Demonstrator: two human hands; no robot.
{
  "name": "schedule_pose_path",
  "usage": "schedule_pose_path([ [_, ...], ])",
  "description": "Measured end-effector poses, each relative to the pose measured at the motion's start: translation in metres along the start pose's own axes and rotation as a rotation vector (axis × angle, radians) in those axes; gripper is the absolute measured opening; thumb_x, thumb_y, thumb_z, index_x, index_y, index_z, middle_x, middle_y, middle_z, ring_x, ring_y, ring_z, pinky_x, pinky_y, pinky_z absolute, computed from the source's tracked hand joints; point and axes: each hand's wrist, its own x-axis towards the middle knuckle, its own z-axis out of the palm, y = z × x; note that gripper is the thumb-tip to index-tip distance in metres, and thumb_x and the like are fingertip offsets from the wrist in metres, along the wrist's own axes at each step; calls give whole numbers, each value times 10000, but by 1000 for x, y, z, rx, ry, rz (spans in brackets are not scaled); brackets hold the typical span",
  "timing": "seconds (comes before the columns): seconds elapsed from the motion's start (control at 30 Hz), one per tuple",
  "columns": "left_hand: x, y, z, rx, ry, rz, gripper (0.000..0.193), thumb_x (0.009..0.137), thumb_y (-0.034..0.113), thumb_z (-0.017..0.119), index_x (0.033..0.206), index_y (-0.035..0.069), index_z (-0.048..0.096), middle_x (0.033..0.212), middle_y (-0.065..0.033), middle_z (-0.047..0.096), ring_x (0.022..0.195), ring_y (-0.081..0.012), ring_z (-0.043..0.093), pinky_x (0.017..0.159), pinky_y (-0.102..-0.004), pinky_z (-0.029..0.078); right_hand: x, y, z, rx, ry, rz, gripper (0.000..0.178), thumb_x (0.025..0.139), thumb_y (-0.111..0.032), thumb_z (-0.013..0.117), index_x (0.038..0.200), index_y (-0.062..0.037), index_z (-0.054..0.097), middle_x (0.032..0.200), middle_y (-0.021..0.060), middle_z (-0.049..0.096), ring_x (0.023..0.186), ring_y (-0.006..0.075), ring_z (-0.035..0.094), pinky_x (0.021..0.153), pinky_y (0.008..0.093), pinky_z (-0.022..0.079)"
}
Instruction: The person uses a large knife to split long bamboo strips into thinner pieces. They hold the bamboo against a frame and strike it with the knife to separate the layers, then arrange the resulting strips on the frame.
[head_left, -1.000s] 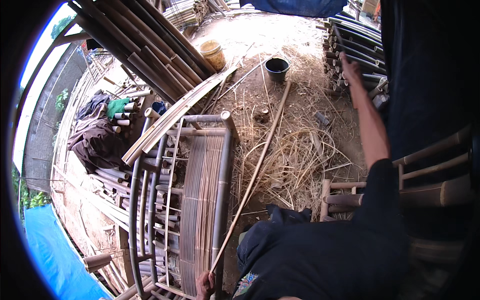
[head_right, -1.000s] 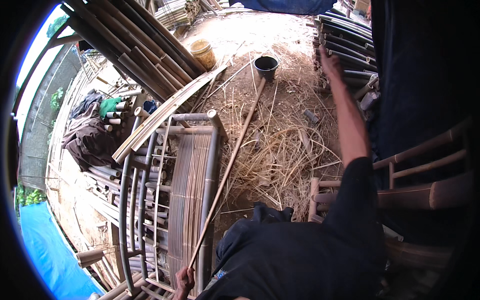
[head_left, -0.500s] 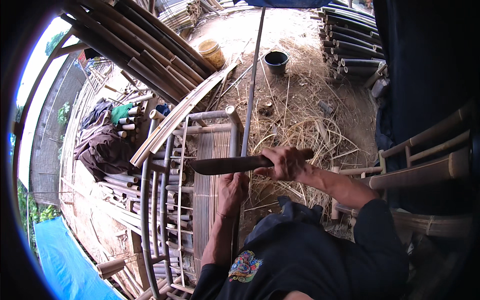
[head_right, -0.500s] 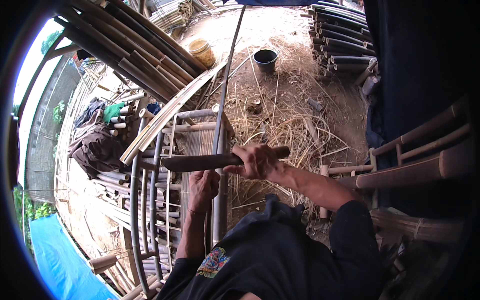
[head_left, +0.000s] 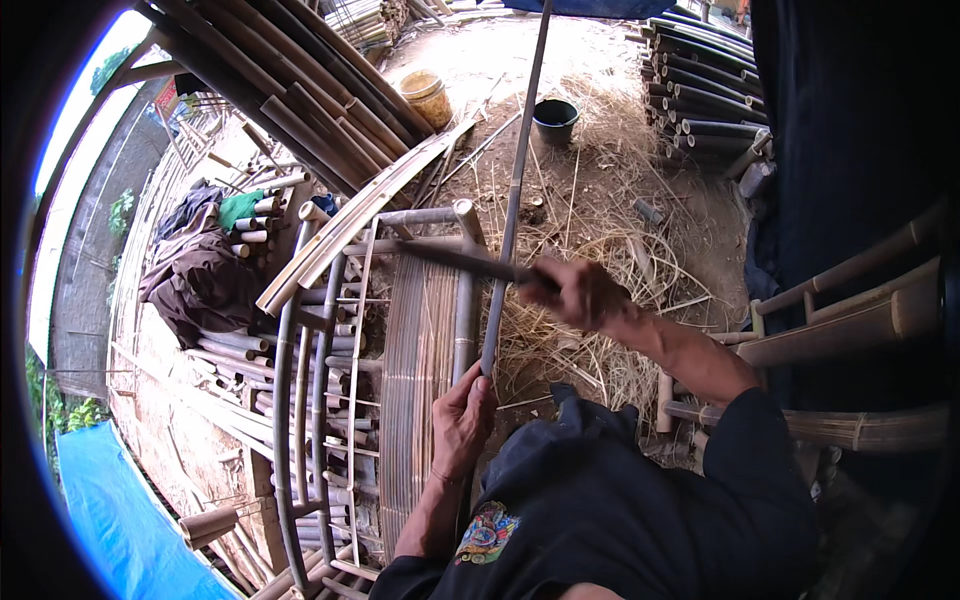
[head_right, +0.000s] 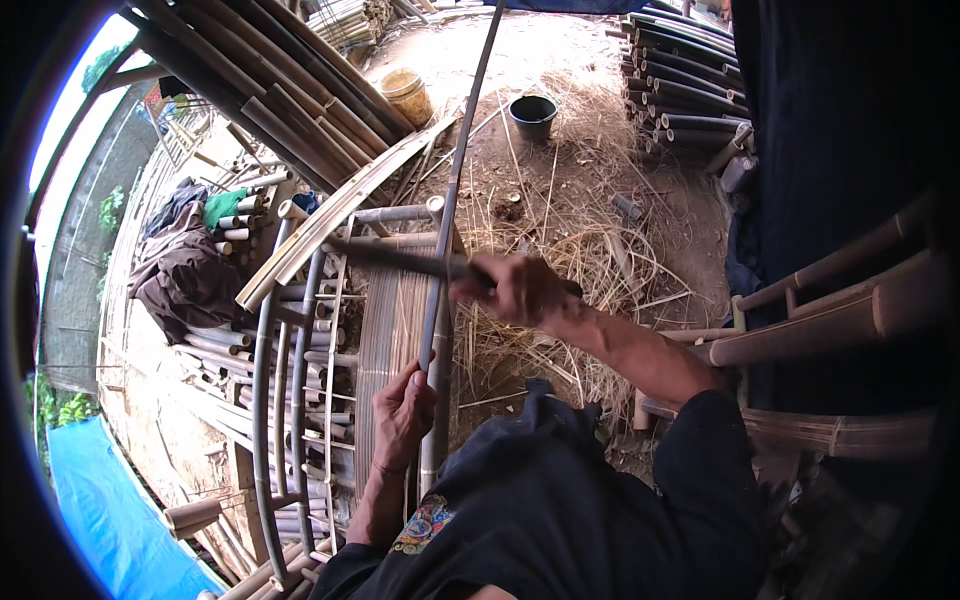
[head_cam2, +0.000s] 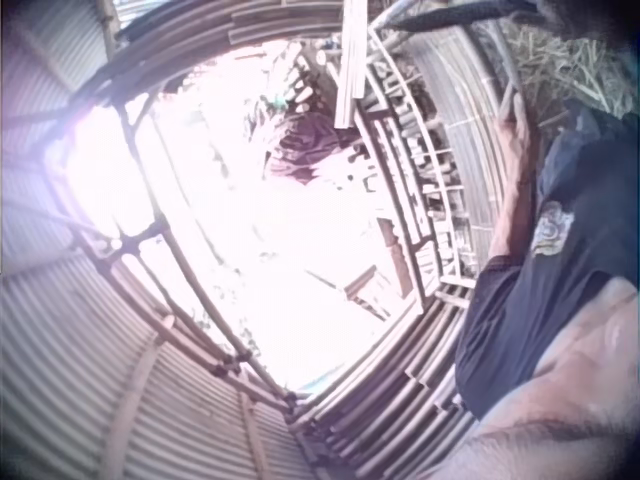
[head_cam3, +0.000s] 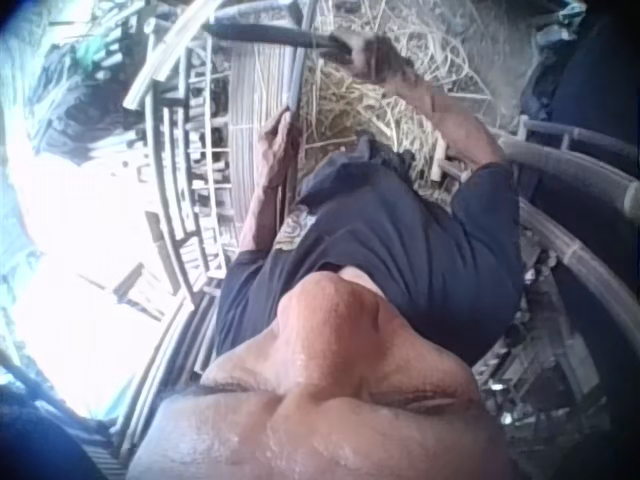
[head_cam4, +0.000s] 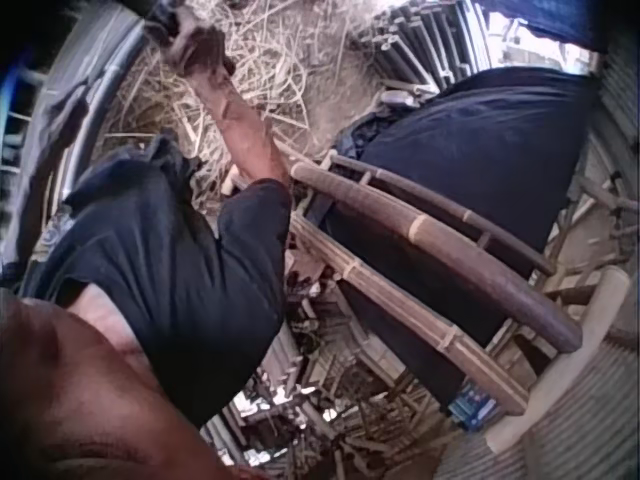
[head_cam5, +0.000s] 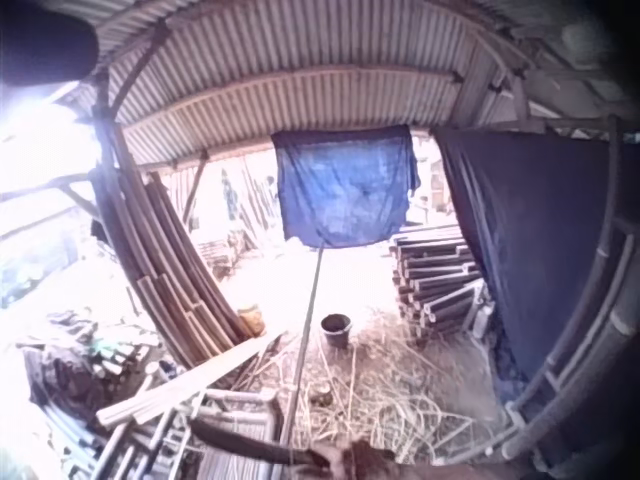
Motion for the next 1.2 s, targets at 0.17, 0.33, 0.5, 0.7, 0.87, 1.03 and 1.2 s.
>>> schedule_pose_path([
  [0.17, -31, -7, -3, 94, 15, -27, 382, 985, 185, 537, 1303, -26, 524, 718, 70, 470, 614, -3, 412, 513, -164, 330, 8, 58, -11, -373, 106, 157, 548, 942, -598, 390, 834, -91, 569, 541, 19, 497, 390, 89, 457, 284, 290, 398],
  [0.33, -40, -10, -5, 178, 55, 36, 409, 978, 265, 552, 1285, -5, 554, 684, 82, 471, 569, 9, 391, 484, -157, 288, -7, 27, -14, -245, -6, -41, 668, 919, -689, 315, 845, -77, 574, 521, 25, 512, 418, 149, 538, 367, 347, 454],
  [0.5, -44, -16, -8, 286, 47, 117, 404, 981, 234, 541, 1292, -24, 538, 682, 69, 476, 585, 2, 407, 495, -165, 312, 0, 43, -22, -90, -15, 412, 649, 916, -683, 348, 856, -81, 582, 547, 43, 549, 436, 162, 561, 353, 354, 433],
  [0.7, -61, -19, -19, 325, -21, -1, 344, 986, 151, 512, 1287, -15, 534, 709, 49, 486, 629, -25, 422, 544, -187, 368, 21, 94, -46, -210, 158, 395, 690, 897, -723, 292, 818, -90, 554, 502, -24, 437, 349, 76, 399, 264, 288, 345],
  [0.87, -109, -45, -52, 302, -19, -59, 341, 986, 208, 468, 1200, -33, 581, 606, 46, 453, 522, -36, 406, 473, -203, 323, 48, 138, -118, -412, 216, 399, 709, 877, -750, 318, 772, -96, 569, 519, 15, 477, 443, 132, 493, 391, 329, 382],
  [1.03, -148, -83, -93, 232, 42, -42, 399, 977, 303, 479, 1094, -41, 645, 567, 36, 479, 492, -41, 428, 449, -224, 319, 69, 154, -163, -374, 219, 350, 791, 837, -808, 298, 795, -81, 606, 544, 42, 512, 486, 173, 539, 451, 359, 433],
  [1.2, -177, -111, -130, 297, 70, -133, 437, 986, 336, 480, 1041, -55, 666, 540, 38, 468, 466, -41, 436, 435, -210, 320, 91, 211, -235, -318, 424, 650, 765, 784, -850, 339, 620, -121, 501, 518, 23, 511, 420, 124, 519, 362, 298, 374],
])
